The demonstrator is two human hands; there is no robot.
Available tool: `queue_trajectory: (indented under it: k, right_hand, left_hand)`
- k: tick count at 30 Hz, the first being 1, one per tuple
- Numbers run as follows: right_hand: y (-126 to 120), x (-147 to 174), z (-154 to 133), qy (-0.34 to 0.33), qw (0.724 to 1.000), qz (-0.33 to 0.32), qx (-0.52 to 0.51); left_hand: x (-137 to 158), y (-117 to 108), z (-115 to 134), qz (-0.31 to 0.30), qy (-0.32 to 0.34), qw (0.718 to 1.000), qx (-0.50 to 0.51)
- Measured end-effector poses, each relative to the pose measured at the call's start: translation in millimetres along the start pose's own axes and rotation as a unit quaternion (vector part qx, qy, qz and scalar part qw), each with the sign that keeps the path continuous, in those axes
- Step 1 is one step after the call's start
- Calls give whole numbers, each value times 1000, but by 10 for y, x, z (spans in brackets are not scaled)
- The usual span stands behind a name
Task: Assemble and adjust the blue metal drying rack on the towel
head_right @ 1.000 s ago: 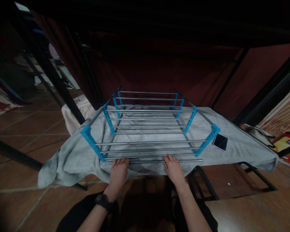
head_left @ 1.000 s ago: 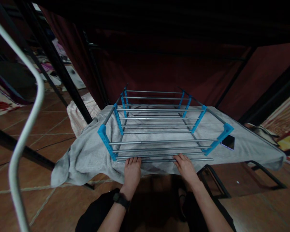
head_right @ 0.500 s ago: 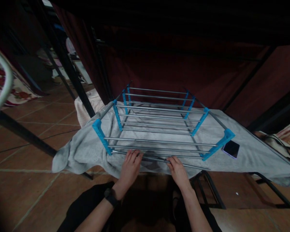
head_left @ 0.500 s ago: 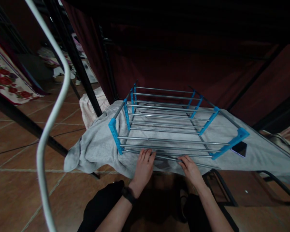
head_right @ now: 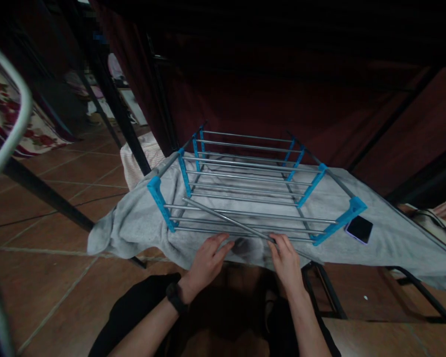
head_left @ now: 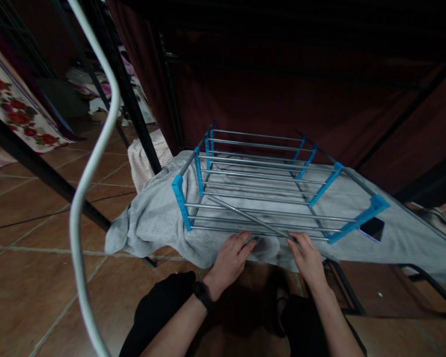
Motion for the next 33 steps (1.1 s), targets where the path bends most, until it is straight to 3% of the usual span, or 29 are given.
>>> queue_trajectory:
  k: [5, 8, 11, 15, 18, 21, 28, 33]
  right_hand:
    - [-172, -10, -57, 12, 994, 100, -29]
    - [-224, -28, -60, 64, 981, 167, -77]
    - [-209, -47, -52, 146, 940, 230, -207]
    - [-125, -92, -73, 206, 858, 267, -387]
    - [-63, -120, -89, 246, 803, 252, -480]
    - [-2, -110, -108, 285, 770, 199, -534]
    - [111, -25, -160, 321, 726, 136, -593]
    - [182, -16, -157, 324, 708, 126, -615]
  left_hand:
    - [26, 72, -42, -40, -39, 997, 54]
    - [36, 102, -67, -52, -50, 995, 75]
    - [38, 127, -78, -67, -55, 992, 87]
    - [37, 185, -64, -87, -72, 990, 88]
    - [39, 251, -31, -112, -89, 986, 87]
    - [49, 316, 6, -154, -97, 979, 93]
    - [76, 414, -64, -236, -148, 960, 35]
    - [65, 392, -137, -272, -170, 947, -8]
Point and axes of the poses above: each hand's wrist, its own x-axis away from the middle knuckle, its own y-axis out of the palm, z = x × y, the point moved 2 cm from there along -x, towards the middle knuckle, and after that the axes turned 7 degrees about x, right-handed, at the moved point
